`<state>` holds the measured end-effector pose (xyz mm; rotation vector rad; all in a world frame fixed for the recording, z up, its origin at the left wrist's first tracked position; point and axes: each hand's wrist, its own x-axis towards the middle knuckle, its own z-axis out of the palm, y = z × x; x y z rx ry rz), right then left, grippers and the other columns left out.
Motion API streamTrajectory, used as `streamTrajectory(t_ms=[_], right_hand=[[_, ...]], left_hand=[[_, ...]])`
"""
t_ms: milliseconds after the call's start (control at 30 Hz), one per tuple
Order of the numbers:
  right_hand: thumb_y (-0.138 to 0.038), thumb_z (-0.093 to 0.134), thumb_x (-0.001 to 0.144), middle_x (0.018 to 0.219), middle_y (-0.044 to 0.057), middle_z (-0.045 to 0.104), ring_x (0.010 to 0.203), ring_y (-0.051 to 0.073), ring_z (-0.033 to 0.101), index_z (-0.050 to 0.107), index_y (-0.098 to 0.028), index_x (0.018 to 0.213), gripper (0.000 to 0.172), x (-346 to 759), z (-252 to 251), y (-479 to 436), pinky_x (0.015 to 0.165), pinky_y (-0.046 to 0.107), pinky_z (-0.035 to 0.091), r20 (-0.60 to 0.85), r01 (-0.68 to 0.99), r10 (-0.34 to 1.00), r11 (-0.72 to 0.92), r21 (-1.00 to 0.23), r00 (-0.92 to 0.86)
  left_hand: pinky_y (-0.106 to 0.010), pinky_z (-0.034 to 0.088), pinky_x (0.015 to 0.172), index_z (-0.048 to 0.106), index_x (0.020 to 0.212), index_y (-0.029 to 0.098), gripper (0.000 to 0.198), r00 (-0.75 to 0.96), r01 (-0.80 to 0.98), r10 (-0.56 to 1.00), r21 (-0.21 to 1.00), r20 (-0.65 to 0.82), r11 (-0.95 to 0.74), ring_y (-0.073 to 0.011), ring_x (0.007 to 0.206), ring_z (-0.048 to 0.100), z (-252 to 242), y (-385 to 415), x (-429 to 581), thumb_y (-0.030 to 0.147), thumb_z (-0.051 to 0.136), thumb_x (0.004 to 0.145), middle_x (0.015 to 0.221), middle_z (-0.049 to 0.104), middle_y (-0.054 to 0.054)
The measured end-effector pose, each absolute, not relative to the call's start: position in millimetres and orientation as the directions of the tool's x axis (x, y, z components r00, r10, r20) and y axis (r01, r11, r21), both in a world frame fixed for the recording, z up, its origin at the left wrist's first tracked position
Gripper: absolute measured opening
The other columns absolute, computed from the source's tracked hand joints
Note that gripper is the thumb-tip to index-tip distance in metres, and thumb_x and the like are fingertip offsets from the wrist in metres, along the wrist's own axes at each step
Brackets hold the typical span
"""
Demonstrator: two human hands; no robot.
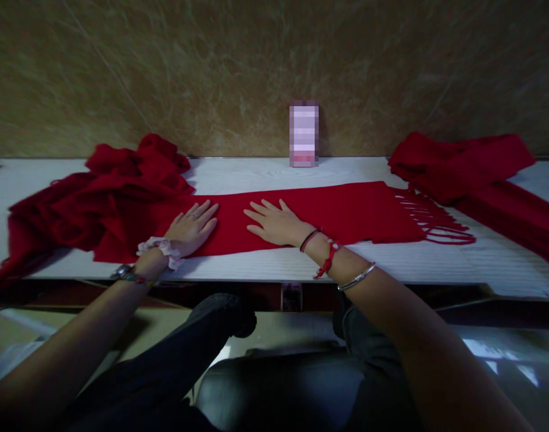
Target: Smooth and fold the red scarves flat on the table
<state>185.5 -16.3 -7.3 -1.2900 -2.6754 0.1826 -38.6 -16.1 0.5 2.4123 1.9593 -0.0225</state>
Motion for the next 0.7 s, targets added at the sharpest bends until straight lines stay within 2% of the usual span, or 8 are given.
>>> streamTrajectory(t_ms=[100,300,367,500,600,700], right_hand=[[-0.041,0.03,0.091,0.146,0.006,0.026,0.133,0.031,0.021,0.032,-0.025,0.137,0.049,214,-8,-11,0.103,0.062,0.019,0.086,0.811,0.825,0.565,-0.155,-0.558],[-0.041,0.029,0.09,0.147,0.01,0.022,0.133,0.034,0.018,0.027,-0.02,0.14,0.054,252,1,-7,0.104,0.06,0.02,-0.046,0.925,0.932,0.35,-0.145,-0.36],[-0.041,0.028,0.091,0.147,0.011,0.02,0.134,0.034,0.016,0.025,-0.017,0.14,0.055,239,6,-14,0.103,0.06,0.02,-0.016,0.915,0.925,0.372,-0.153,-0.379],[-0.043,0.027,0.091,0.148,0.009,0.017,0.135,0.031,0.014,0.022,-0.016,0.141,0.057,188,7,-35,0.104,0.059,0.019,0.1,0.828,0.842,0.539,-0.153,-0.53],[-0.043,0.025,0.091,0.147,0.007,0.022,0.135,0.029,0.017,0.027,-0.019,0.139,0.054,163,2,-46,0.104,0.06,0.016,0.087,0.773,0.786,0.618,-0.147,-0.612],[-0.043,0.024,0.091,0.147,0.005,0.023,0.135,0.028,0.018,0.028,-0.021,0.139,0.053,170,-1,-49,0.105,0.059,0.015,0.053,0.777,0.788,0.614,-0.142,-0.613]], left_hand=[[-0.048,0.022,0.105,0.025,0.14,0.02,0.053,0.211,0.977,0.977,0.012,-0.033,-0.211,-0.0265,0.134,0.019,1,-17,-38,0.04,0.015,0.091,0.147,0.02,-0.005],[-0.048,0.021,0.106,0.026,0.14,0.019,0.053,0.21,0.978,0.977,0.016,-0.029,-0.209,-0.0269,0.134,0.018,2,-17,-37,0.038,0.016,0.092,0.147,0.02,-0.005],[-0.047,0.021,0.106,0.026,0.14,0.02,0.052,0.201,0.98,0.979,0.009,-0.025,-0.201,-0.0261,0.134,0.019,0,-16,-37,0.038,0.018,0.091,0.147,0.02,-0.004],[-0.046,0.021,0.106,0.027,0.139,0.022,0.051,0.189,0.982,0.982,-0.004,-0.005,-0.189,-0.0245,0.134,0.019,-3,-14,-38,0.038,0.019,0.092,0.147,0.022,-0.003],[-0.046,0.022,0.106,0.027,0.139,0.022,0.051,0.189,0.982,0.982,-0.006,-0.002,-0.189,-0.0242,0.134,0.019,-4,-14,-39,0.038,0.019,0.092,0.147,0.022,-0.002],[-0.046,0.022,0.106,0.028,0.139,0.021,0.05,0.192,0.981,0.981,-0.009,-0.002,-0.192,-0.024,0.134,0.019,-3,-15,-39,0.037,0.019,0.092,0.147,0.021,-0.003]])
